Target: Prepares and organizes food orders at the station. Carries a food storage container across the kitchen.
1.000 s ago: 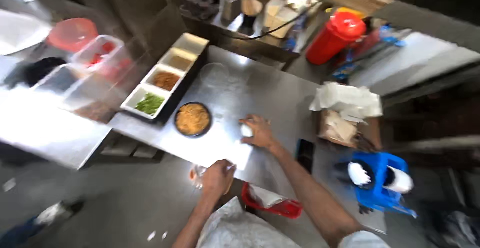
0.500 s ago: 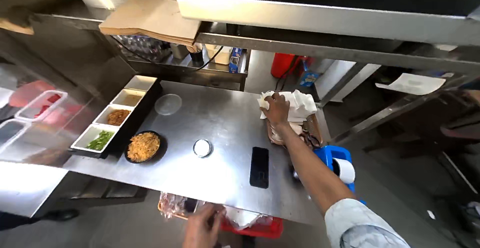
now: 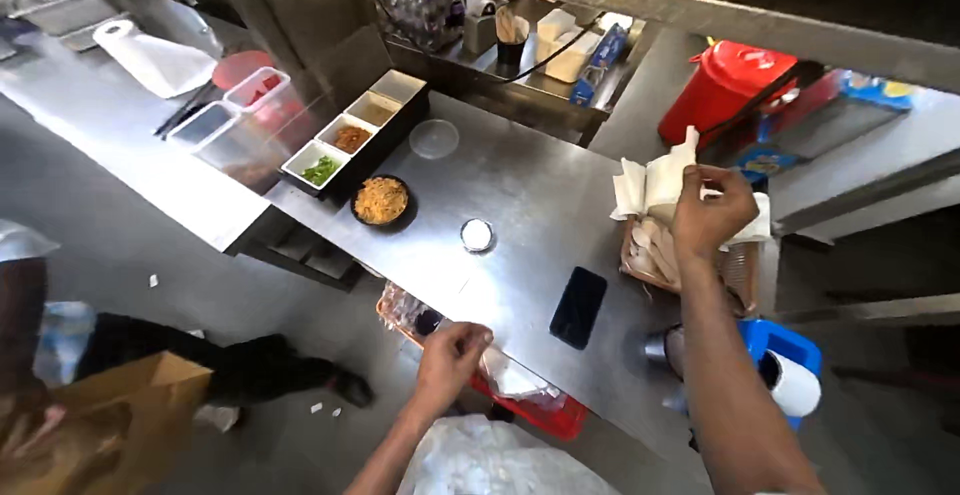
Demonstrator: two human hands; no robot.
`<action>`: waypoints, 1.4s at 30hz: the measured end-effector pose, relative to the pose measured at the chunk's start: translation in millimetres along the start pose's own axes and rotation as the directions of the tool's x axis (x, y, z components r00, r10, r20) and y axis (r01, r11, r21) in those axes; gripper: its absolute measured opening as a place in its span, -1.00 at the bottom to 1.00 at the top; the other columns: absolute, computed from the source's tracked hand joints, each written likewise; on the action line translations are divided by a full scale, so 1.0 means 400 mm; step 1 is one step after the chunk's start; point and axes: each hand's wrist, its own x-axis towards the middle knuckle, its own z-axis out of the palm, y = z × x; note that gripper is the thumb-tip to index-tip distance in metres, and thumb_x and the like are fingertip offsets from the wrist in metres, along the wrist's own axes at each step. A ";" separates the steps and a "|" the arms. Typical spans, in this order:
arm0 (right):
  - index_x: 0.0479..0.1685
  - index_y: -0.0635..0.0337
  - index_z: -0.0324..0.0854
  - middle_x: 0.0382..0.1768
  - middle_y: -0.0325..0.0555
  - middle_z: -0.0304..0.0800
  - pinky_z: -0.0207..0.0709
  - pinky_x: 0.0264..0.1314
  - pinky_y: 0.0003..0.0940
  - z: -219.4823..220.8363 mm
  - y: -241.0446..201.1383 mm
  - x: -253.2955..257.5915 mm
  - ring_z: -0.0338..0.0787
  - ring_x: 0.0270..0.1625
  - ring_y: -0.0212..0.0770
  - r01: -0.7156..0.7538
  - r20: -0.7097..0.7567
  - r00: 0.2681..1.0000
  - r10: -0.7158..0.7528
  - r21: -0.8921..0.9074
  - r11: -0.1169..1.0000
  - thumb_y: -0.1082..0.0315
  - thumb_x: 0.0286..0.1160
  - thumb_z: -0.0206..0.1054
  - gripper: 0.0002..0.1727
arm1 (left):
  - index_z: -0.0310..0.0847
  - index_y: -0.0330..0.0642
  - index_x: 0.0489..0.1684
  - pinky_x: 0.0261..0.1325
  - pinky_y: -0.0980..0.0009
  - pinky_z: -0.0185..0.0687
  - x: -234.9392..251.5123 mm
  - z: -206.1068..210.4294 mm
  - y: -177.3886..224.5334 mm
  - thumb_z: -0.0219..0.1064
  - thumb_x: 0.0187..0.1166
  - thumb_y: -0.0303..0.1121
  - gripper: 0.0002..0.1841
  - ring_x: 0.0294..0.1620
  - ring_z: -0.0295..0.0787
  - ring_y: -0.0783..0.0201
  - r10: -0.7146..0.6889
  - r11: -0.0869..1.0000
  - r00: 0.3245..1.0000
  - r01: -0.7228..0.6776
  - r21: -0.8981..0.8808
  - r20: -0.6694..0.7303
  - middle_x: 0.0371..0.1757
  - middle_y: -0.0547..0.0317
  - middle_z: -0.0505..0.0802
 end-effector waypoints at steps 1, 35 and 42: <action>0.15 0.30 0.74 0.14 0.19 0.82 0.64 0.32 0.06 -0.010 -0.049 -0.076 0.79 0.22 0.07 0.094 0.063 0.994 -0.095 0.022 0.995 0.10 0.68 0.28 -0.59 | 0.85 -0.05 0.01 -0.28 0.40 0.76 0.017 0.007 -0.002 0.39 0.64 -0.14 -0.76 -0.42 0.73 0.42 0.011 0.999 0.996 -0.015 -0.049 -0.085 -0.27 0.30 0.86; -0.10 0.17 0.85 -0.18 0.06 0.90 0.67 0.09 0.29 -0.060 0.133 -0.112 0.87 -0.09 0.09 -0.187 0.194 0.946 0.261 -0.331 0.925 0.15 0.54 0.44 -0.74 | 0.91 0.11 -0.04 0.23 0.11 0.71 0.123 0.010 -0.162 0.26 0.61 -0.06 -0.71 0.10 0.81 0.19 0.300 0.816 0.952 -0.289 0.501 0.061 0.01 0.32 0.92; 0.01 0.20 0.77 -0.29 -0.06 0.91 0.78 -0.24 -0.13 0.081 -0.147 -0.434 0.85 -0.34 -0.17 -0.550 0.661 0.685 0.306 0.193 0.812 0.34 0.45 0.54 -0.77 | 0.79 0.07 0.27 0.26 0.11 0.70 0.215 0.089 -0.094 0.30 0.69 -0.06 -0.66 0.11 0.78 0.27 0.202 0.942 0.978 -0.209 0.261 0.051 0.12 0.28 0.88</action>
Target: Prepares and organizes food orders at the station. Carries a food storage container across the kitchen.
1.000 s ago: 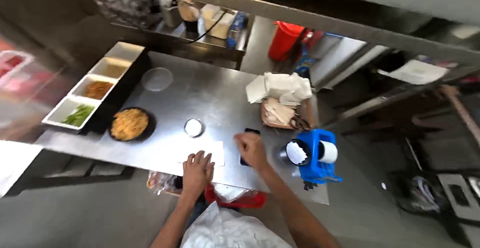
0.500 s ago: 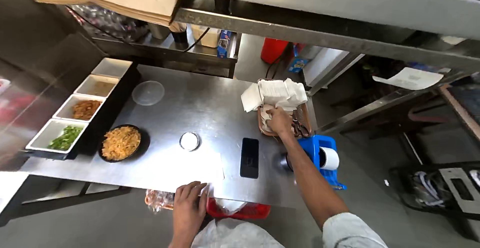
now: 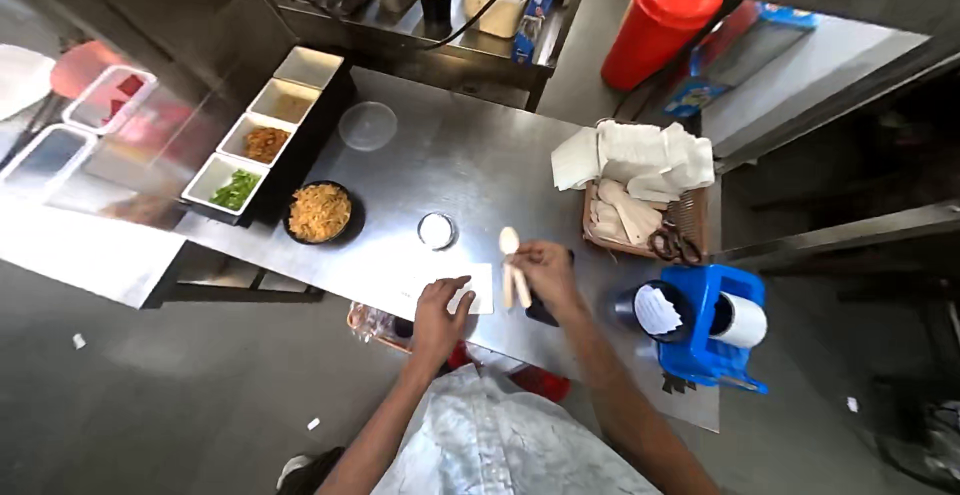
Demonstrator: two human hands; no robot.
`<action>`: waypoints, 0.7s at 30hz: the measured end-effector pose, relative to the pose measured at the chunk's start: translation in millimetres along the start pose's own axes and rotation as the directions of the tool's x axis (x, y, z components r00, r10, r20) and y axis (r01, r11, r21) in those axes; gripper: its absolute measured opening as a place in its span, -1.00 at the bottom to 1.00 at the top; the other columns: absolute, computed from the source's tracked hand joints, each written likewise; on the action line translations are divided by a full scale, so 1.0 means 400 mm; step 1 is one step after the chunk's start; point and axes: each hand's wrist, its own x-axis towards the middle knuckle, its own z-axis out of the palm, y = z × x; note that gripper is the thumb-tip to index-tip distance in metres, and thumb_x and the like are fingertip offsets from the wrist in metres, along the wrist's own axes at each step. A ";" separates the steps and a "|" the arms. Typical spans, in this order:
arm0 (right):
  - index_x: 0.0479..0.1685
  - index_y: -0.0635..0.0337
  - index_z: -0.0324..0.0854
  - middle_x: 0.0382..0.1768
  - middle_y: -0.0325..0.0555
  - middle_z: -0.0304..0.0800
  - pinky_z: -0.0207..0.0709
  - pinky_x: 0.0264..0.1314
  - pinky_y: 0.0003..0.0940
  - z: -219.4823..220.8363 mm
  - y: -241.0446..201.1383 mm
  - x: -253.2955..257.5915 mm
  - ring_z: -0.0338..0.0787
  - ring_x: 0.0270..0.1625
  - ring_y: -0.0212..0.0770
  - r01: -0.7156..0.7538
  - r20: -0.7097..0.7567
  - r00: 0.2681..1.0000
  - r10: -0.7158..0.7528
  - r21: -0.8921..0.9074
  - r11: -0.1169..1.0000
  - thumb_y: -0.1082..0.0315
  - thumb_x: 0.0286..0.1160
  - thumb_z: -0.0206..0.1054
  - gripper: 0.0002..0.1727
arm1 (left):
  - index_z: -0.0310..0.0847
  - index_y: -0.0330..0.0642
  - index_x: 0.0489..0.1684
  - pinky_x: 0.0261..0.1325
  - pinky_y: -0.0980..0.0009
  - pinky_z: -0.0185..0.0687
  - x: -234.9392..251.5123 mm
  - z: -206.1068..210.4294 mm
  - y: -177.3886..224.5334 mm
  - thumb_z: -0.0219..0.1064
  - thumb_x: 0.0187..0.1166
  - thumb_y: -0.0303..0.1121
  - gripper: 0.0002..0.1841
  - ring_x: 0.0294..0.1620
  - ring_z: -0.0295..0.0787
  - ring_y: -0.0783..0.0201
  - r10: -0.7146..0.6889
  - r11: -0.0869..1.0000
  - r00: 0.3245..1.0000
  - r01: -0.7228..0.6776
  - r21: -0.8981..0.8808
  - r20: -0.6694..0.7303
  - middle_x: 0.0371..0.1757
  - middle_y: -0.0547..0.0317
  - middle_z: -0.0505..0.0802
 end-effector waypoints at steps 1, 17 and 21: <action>0.02 0.21 0.77 -0.29 -0.05 0.89 0.75 -0.28 -0.17 0.046 0.022 -0.010 0.81 -0.37 -0.18 -0.058 0.066 0.996 0.052 0.078 0.995 0.32 0.46 0.54 -0.76 | 0.80 0.04 0.24 0.16 0.18 0.74 0.014 0.009 0.016 0.28 0.71 -0.06 -0.66 0.00 0.79 0.33 -0.081 0.989 0.996 0.086 -0.117 0.041 0.05 0.30 0.88; 0.23 0.27 0.70 -0.07 0.05 0.90 0.85 -0.05 -0.03 -0.415 -0.011 0.124 0.92 -0.20 -0.06 -0.236 -0.436 0.877 0.201 -0.027 0.971 0.14 0.48 0.53 -0.53 | 0.82 -0.13 0.10 0.01 -0.24 0.69 0.052 0.016 0.006 0.49 0.49 0.06 -0.54 -0.11 0.82 -0.09 -0.309 0.930 0.949 0.288 0.227 0.061 -0.11 -0.09 0.86; -0.13 0.14 0.86 -0.18 0.09 0.89 0.64 0.07 0.35 -0.571 0.036 -0.018 0.85 -0.06 0.15 -0.385 -0.537 0.841 0.064 -0.512 0.768 0.20 0.46 0.50 -0.79 | 0.79 -0.14 0.15 -0.08 -0.20 0.70 0.024 -0.028 0.022 0.47 0.51 -0.01 -0.57 -0.10 0.79 -0.12 -0.152 0.949 0.988 0.145 0.280 0.005 -0.04 -0.13 0.81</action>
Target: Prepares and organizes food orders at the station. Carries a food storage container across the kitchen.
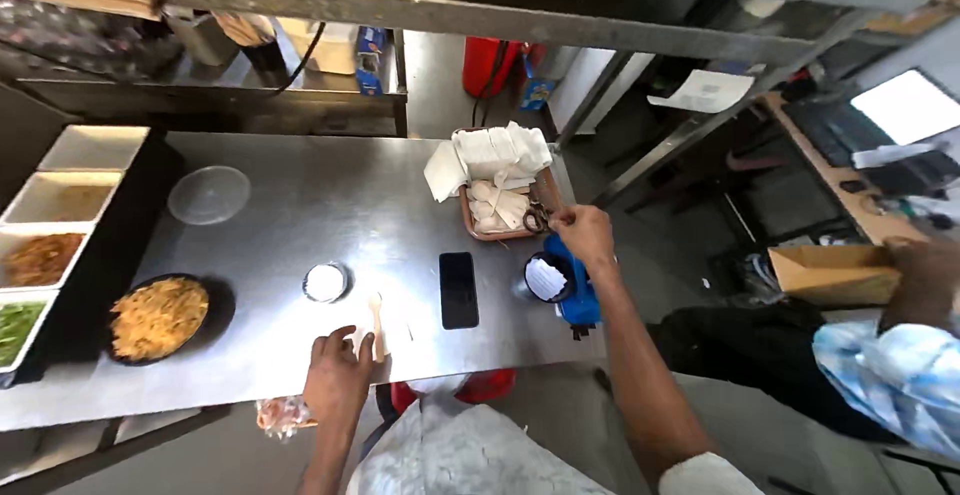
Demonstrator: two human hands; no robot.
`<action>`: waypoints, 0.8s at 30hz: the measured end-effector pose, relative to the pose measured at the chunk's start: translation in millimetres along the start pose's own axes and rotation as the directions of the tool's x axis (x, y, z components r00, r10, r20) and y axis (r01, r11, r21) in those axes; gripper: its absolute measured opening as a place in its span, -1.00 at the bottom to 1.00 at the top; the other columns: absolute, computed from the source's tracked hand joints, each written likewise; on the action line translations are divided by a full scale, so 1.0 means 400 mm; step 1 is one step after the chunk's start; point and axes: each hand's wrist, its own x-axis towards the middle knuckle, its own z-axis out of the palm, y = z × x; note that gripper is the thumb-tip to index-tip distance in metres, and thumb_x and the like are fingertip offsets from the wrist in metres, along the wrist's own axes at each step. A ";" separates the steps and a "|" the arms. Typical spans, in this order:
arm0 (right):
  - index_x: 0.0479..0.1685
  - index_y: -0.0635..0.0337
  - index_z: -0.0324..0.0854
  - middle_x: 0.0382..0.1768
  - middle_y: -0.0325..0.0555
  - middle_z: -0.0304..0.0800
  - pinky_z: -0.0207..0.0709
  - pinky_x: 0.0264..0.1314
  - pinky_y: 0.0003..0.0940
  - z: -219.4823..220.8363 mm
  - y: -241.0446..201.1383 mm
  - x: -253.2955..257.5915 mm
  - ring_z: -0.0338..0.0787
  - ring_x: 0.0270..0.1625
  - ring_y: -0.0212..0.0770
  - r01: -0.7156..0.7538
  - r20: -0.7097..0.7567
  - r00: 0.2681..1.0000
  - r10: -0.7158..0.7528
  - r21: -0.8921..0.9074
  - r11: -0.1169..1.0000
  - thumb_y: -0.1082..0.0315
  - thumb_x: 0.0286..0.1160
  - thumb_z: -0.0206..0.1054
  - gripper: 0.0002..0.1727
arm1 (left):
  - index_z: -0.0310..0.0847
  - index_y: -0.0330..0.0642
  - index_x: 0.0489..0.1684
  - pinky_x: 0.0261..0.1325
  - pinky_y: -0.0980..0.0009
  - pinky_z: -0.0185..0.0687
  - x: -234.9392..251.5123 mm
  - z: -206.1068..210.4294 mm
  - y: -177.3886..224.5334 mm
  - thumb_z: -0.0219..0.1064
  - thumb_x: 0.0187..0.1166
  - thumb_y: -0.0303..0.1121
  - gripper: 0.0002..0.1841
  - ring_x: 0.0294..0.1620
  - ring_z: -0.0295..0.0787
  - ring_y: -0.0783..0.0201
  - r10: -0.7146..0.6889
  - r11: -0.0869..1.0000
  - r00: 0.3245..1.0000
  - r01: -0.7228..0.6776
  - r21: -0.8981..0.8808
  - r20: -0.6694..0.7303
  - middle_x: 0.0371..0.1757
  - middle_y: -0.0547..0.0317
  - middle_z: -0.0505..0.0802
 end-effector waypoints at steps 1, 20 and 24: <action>-0.17 0.13 0.86 -0.19 0.11 0.89 0.63 0.04 0.40 0.006 0.037 -0.034 0.85 -0.05 0.20 -0.001 0.058 0.998 0.007 -0.101 0.995 0.18 0.45 0.51 -0.79 | 0.81 -0.13 0.10 -0.08 -0.18 0.70 -0.016 -0.007 -0.006 0.45 0.52 -0.03 -0.61 -0.10 0.78 -0.09 0.033 0.999 0.999 -0.033 -0.018 -0.007 -0.06 -0.09 0.82; -0.29 0.06 0.82 -0.12 0.05 0.78 0.67 -0.17 0.23 0.160 0.165 -0.219 0.78 -0.06 0.17 0.209 -0.045 0.974 -0.224 -0.224 0.952 0.28 0.23 0.67 -0.84 | 0.86 0.08 -0.05 -0.38 0.29 0.71 -0.083 0.026 0.115 0.38 0.57 -0.08 -0.78 -0.43 0.69 0.37 0.271 0.956 0.960 -0.260 -0.135 0.067 -0.17 0.31 0.82; -0.34 0.09 0.82 -0.02 0.05 0.76 0.67 0.00 0.22 0.181 0.174 -0.222 0.74 0.07 0.17 0.227 -0.018 0.972 -0.235 -0.203 0.952 0.28 0.19 0.69 -0.82 | 0.87 0.06 -0.02 -0.30 0.29 0.75 -0.095 0.037 0.154 0.37 0.59 -0.10 -0.76 -0.37 0.73 0.35 0.307 0.942 0.941 -0.278 -0.186 0.145 -0.12 0.27 0.84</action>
